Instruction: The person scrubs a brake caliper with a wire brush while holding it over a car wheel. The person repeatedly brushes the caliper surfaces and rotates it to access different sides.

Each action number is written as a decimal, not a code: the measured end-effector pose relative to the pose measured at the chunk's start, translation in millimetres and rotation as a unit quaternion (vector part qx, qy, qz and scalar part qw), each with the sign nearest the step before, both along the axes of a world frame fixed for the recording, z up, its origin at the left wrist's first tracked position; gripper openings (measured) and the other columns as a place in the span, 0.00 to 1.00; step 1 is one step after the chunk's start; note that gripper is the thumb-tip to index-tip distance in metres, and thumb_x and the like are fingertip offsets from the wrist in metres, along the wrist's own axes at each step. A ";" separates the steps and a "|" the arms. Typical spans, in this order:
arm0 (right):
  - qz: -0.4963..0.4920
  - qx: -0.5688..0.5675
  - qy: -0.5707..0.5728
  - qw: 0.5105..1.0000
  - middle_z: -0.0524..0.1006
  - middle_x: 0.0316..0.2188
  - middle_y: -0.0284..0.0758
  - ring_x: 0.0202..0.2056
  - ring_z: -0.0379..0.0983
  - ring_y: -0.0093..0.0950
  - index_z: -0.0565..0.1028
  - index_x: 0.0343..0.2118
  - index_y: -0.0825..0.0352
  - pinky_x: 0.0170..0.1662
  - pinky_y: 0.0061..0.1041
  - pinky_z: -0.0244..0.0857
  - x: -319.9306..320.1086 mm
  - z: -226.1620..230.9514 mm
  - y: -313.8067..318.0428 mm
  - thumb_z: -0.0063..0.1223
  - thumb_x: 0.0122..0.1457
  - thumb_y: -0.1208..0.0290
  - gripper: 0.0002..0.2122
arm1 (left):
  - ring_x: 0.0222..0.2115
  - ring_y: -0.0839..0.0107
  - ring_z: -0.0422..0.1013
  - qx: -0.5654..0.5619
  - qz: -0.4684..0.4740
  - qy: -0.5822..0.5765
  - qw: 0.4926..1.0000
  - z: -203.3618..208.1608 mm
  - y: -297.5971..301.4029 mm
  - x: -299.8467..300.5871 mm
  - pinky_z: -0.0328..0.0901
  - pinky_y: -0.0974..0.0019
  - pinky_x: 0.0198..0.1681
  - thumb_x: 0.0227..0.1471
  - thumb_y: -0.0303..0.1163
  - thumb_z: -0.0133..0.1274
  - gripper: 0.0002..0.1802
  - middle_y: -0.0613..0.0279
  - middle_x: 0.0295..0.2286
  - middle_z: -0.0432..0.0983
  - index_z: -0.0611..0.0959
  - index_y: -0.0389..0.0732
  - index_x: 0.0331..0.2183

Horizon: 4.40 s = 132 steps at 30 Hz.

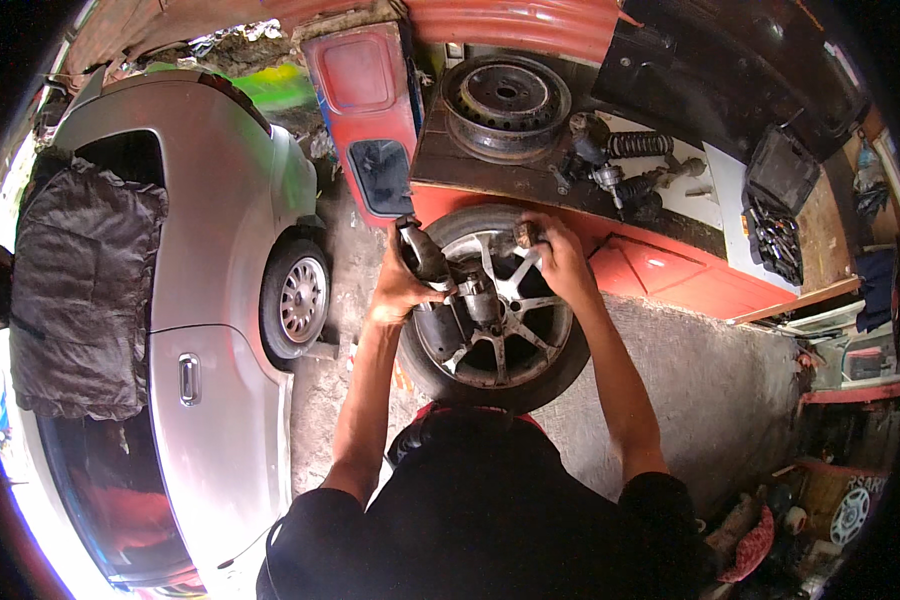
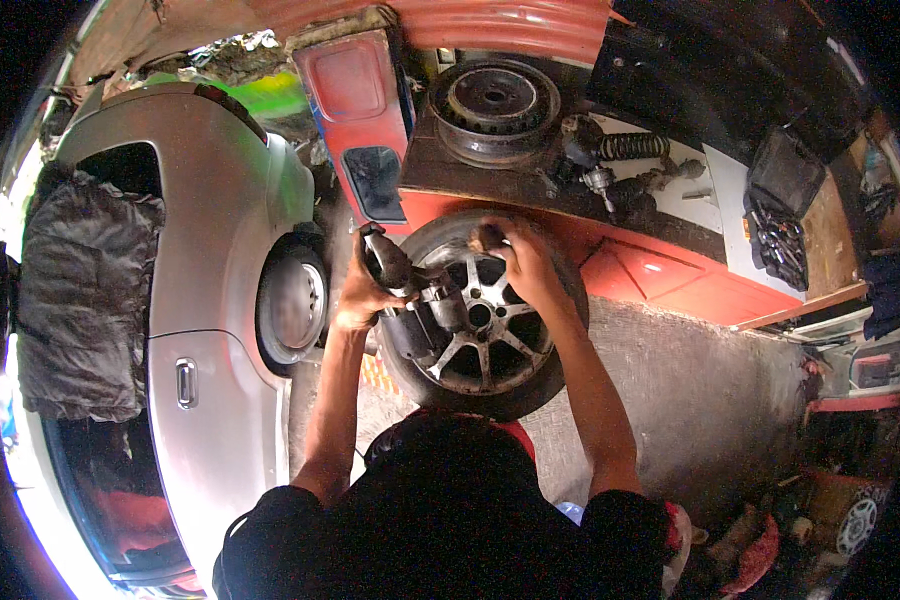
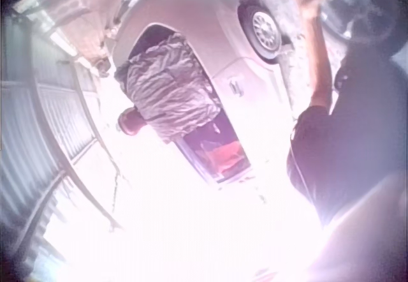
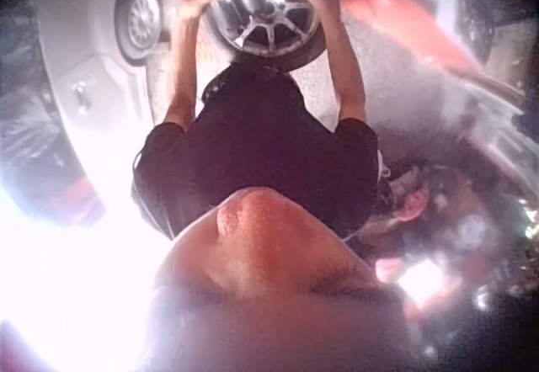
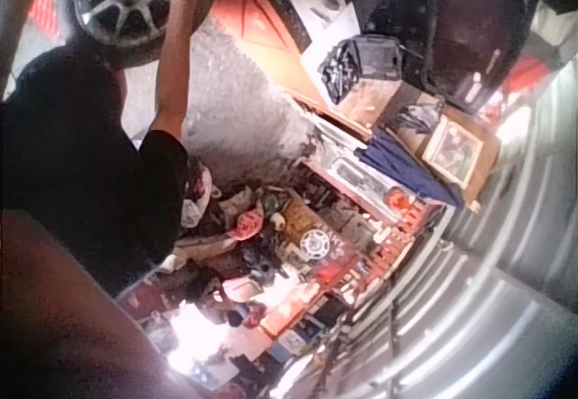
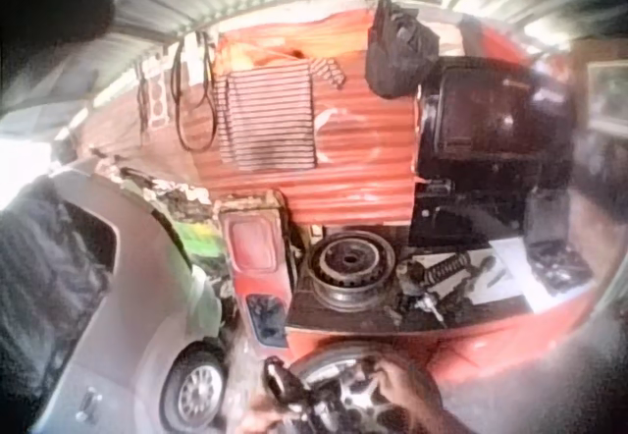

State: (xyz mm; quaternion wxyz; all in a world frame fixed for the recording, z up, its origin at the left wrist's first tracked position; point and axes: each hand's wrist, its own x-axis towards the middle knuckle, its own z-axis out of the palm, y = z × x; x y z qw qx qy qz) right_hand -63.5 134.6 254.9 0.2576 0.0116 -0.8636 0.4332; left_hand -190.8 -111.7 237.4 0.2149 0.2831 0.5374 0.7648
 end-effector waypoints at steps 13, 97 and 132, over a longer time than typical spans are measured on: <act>0.162 0.196 0.035 0.967 0.75 0.46 0.41 0.54 0.68 0.42 0.73 0.51 0.59 0.55 0.37 0.65 -12.4 7.0 -11.6 0.48 0.45 0.91 0.28 | 0.46 0.64 0.69 -0.033 -0.013 0.043 0.998 6.4 -0.4 4.8 0.68 0.59 0.49 0.05 0.16 0.75 0.78 0.62 0.44 0.69 0.56 0.47 0.64; 0.017 -0.133 0.033 0.990 0.67 0.56 0.46 0.55 0.66 0.38 0.57 0.61 0.71 0.58 0.35 0.59 58.7 7.1 -33.7 0.46 0.67 0.62 0.26 | 0.41 0.50 0.76 -0.160 0.189 0.236 0.940 24.7 -22.9 41.9 0.69 0.55 0.47 0.18 0.30 0.77 0.54 0.48 0.40 0.78 0.69 0.38 0.52; -0.177 0.142 0.044 0.973 0.74 0.42 0.46 0.39 0.76 0.47 0.69 0.56 0.64 0.37 0.40 0.72 19.0 75.4 -119.8 0.59 0.59 0.65 0.23 | 0.44 0.55 0.72 -0.453 0.283 0.380 0.755 58.4 -18.6 63.6 0.60 0.46 0.49 0.22 0.36 0.72 0.44 0.62 0.40 0.75 0.74 0.47 0.48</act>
